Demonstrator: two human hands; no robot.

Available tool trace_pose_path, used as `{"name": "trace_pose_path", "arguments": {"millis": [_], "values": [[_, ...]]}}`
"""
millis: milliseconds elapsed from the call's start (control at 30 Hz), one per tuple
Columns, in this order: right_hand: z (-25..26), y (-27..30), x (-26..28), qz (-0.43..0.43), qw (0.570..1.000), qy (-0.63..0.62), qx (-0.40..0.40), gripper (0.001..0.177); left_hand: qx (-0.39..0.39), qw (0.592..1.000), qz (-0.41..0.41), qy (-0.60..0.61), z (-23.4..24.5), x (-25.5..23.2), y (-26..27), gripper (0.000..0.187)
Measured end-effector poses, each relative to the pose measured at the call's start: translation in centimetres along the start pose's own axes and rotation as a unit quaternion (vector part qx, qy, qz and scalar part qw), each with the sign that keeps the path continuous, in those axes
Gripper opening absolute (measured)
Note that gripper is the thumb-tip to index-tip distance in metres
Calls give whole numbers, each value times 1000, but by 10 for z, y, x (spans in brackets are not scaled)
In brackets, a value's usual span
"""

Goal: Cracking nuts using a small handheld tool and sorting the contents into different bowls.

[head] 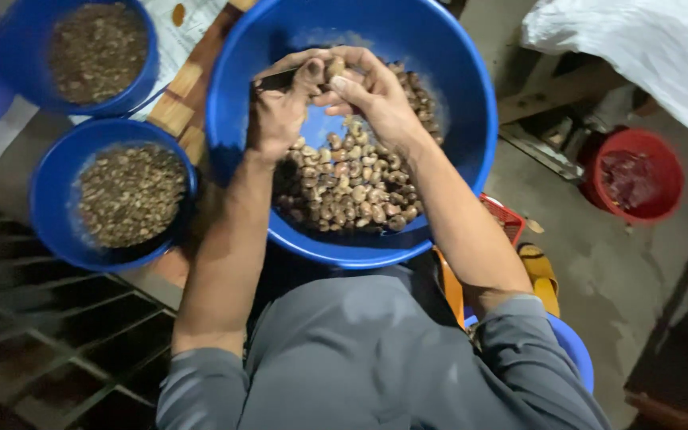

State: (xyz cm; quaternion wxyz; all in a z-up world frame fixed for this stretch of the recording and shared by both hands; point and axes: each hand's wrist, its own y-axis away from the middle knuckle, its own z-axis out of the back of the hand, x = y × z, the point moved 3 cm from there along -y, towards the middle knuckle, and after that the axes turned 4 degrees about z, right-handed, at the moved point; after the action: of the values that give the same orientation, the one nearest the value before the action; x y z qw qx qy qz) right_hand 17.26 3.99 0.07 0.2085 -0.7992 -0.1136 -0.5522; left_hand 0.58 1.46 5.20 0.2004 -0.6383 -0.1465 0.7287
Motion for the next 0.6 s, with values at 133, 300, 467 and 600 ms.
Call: {"name": "trace_pose_path", "arguments": {"millis": [133,300,467,600], "values": [[-13,2,22,-15,999,-31,-31,38,7,1000,-18,-22,4,-15,0,32],[-2,1,5,9,999,-30,-22,39,7,1000,11,4,1,-6,1,36],[-4,2,9,-8,997,-73,-17,38,24,999,15,31,1,-17,1,33],[-4,1,5,-19,998,-56,-31,41,5,1000,17,21,0,-4,3,33]]}}
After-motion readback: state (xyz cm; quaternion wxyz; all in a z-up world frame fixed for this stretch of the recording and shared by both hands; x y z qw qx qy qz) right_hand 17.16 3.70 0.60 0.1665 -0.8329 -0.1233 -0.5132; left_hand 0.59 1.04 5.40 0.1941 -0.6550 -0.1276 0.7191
